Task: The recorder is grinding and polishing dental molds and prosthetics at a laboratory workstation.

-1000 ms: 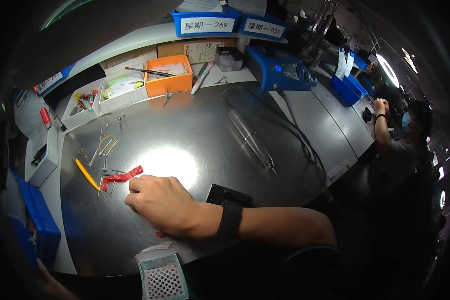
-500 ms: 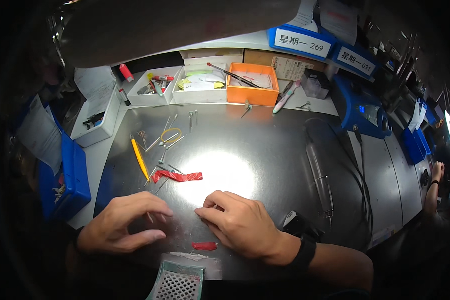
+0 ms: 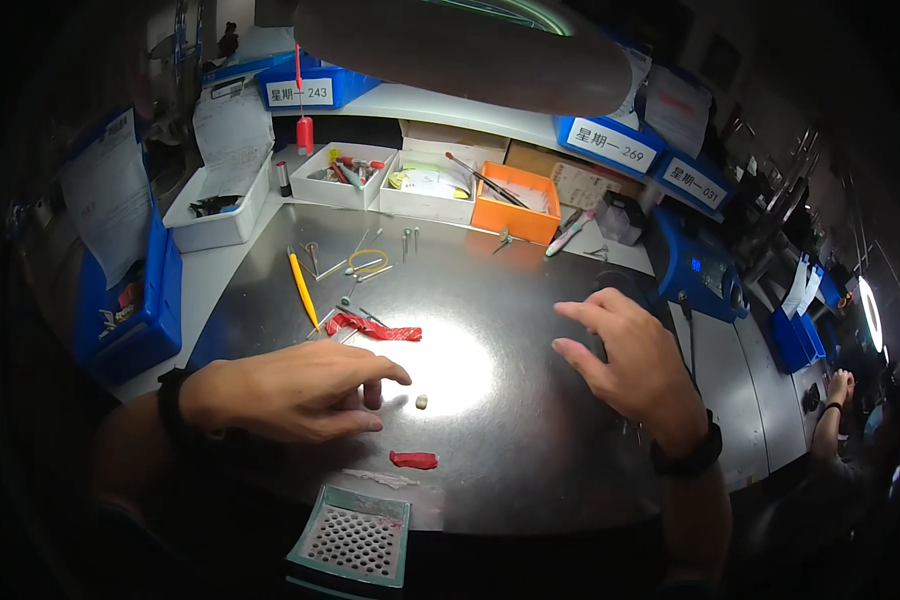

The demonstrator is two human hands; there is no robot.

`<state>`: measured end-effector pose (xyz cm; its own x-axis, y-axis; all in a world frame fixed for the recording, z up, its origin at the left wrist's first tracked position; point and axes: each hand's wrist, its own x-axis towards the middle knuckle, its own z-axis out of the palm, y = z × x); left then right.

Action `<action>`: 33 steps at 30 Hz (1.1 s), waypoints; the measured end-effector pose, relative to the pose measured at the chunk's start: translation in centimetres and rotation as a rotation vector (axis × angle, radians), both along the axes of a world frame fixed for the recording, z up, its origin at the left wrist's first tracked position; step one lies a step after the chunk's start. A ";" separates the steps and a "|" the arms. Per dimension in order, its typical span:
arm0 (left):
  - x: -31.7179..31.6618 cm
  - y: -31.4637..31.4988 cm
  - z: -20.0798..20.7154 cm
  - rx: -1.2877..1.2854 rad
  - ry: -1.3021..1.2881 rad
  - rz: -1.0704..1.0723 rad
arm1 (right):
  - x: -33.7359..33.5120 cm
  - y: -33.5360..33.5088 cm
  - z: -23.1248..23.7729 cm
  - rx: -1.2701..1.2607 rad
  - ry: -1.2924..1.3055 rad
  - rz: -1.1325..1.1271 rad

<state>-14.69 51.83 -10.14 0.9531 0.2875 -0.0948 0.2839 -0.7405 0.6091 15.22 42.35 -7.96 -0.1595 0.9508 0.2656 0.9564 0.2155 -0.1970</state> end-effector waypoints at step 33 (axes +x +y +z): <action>3.4 -1.5 -3.9 -1.241 -0.632 0.441 | -5.0 1.4 -2.3 0.268 1.201 0.265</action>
<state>-11.28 50.28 -14.07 0.7870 0.6085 -0.1021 -0.2076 0.4170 0.8849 10.24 43.74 -10.22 0.1392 0.8206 0.5543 0.1255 0.5406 -0.8319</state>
